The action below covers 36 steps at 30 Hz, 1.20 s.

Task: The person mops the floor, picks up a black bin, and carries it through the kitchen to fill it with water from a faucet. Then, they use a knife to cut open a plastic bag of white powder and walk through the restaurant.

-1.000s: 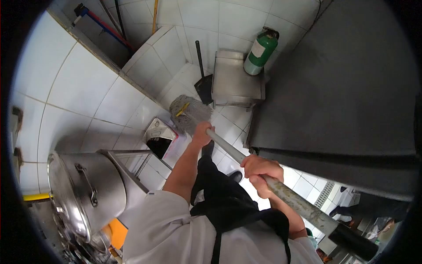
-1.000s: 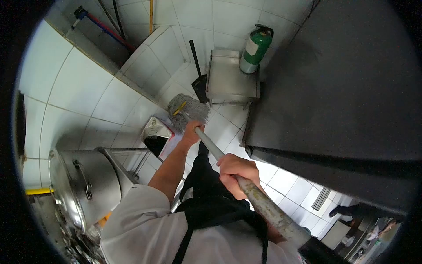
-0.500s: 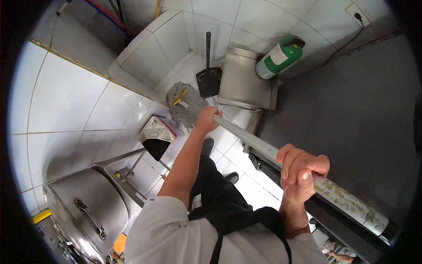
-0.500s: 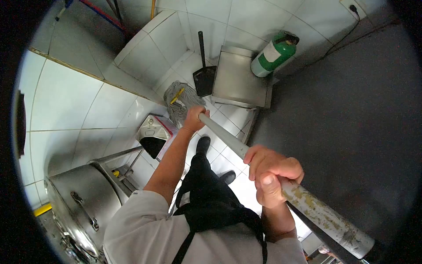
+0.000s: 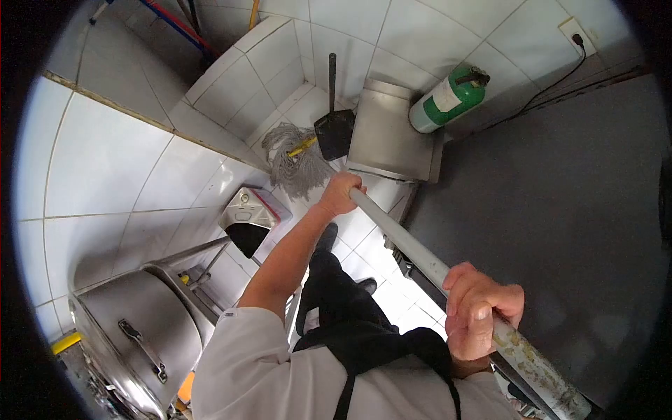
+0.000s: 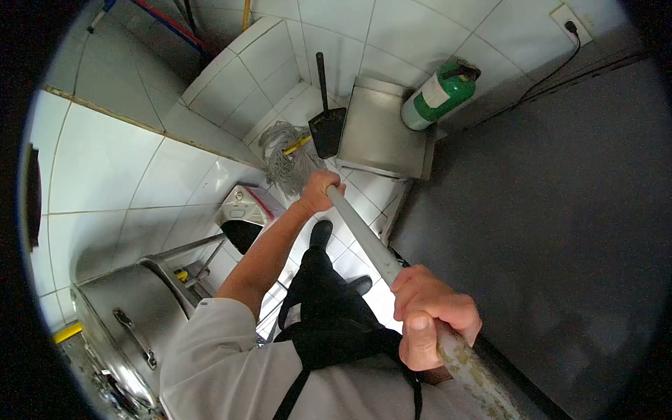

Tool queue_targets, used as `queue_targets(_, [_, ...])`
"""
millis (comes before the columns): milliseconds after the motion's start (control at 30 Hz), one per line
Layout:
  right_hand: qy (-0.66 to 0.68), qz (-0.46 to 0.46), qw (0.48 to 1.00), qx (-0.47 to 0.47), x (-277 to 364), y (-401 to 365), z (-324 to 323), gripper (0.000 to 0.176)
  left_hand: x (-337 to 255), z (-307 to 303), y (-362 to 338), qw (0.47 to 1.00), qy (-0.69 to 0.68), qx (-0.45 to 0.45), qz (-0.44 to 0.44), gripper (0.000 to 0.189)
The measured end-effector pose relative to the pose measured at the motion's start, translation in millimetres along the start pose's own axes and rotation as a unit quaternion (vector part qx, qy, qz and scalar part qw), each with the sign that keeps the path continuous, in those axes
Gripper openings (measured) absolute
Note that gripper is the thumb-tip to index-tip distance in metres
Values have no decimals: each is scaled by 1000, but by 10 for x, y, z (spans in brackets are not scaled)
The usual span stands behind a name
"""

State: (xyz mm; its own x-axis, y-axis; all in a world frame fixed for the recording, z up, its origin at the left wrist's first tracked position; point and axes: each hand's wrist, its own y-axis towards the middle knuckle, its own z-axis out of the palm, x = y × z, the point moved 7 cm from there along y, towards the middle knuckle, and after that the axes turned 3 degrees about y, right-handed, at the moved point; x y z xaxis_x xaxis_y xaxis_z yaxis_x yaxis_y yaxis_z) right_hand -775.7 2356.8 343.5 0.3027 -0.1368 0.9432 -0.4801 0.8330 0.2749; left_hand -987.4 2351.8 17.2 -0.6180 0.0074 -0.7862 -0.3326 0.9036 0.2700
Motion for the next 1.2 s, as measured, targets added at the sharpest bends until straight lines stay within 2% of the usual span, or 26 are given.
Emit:
queue_targets(133, [-65, 44, 994, 70, 262, -138, -87, 39, -240, 115, -198, 1000, 9, 20, 11, 22])
queue_targets(233, [-61, 24, 992, 105, 538, -130, -90, 36, -529, 260, -339, 998, -32, 46, 6, 23])
queue_targets(300, [-29, -13, 993, 110, 693, -155, -159, 35, -723, 349, -392, 997, -28, 70, -12, 22])
queue_targets(333, [-2, -28, 997, 74, 748, -175, -207, 34, -816, 386, -429, 996, -27, 82, -21, 21])
queue_targets(400, [22, -31, 992, 119, 811, -218, -351, 31, -1017, 414, -500, 994, -47, 97, -27, 22])
queue_targets(433, [27, -45, 993, 104, 851, -242, -385, 32, -1092, 420, -516, 993, -57, 103, -29, 22])
queue_targets(467, [33, -60, 994, 88, 893, -264, -415, 32, -1141, 463, -565, 987, -36, 159, -13, 20])
queue_targets(567, [40, -56, 994, 87, 965, -329, -543, 33, -1382, 244, -632, 968, -120, 218, 19, 31])
queue_targets(600, [28, -57, 994, 90, 959, -352, -543, 33, -1248, 242, -688, 941, -197, 273, -13, 52])
queue_targets(633, [16, -58, 994, 91, 941, -386, -543, 32, -1041, 170, -670, 965, -157, 208, 40, 65])
queue_targets(667, [4, -58, 994, 92, 918, -402, -533, 32, -740, 87, -600, 969, -154, 191, -19, 69])
queue_targets(733, [56, -25, 983, 172, 860, -361, -427, 29, 280, -25, -333, 958, -226, 40, -170, 72])
queue_targets(800, [94, -91, 984, 121, 789, -385, -353, 27, 647, -491, 185, 974, -74, -38, -213, 77])
queue_targets(867, [103, -128, 969, 186, 784, -202, -178, 22, 1180, -682, 633, 960, -81, -76, -257, 86])
queue_targets(900, [108, -143, 959, 219, 788, -113, -91, 20, 1567, -672, 878, 964, -44, -74, -251, 90])
queue_targets(967, [132, -156, 953, 225, 695, 66, -4, 21, 2163, -579, 1331, 969, 1, -81, -234, 94])
queue_targets(1033, [163, -164, 950, 212, 652, 190, 9, 22, 2476, -543, 1624, 968, 23, -96, -232, 95])
queue_targets(1100, [185, -173, 946, 200, 615, 308, 2, 23, 2522, -513, 1951, 963, 49, -103, -246, 94])
queue_targets(1200, [202, -182, 946, 178, 554, 463, -19, 25, 2582, -337, 2230, 967, -22, -74, -242, 85])
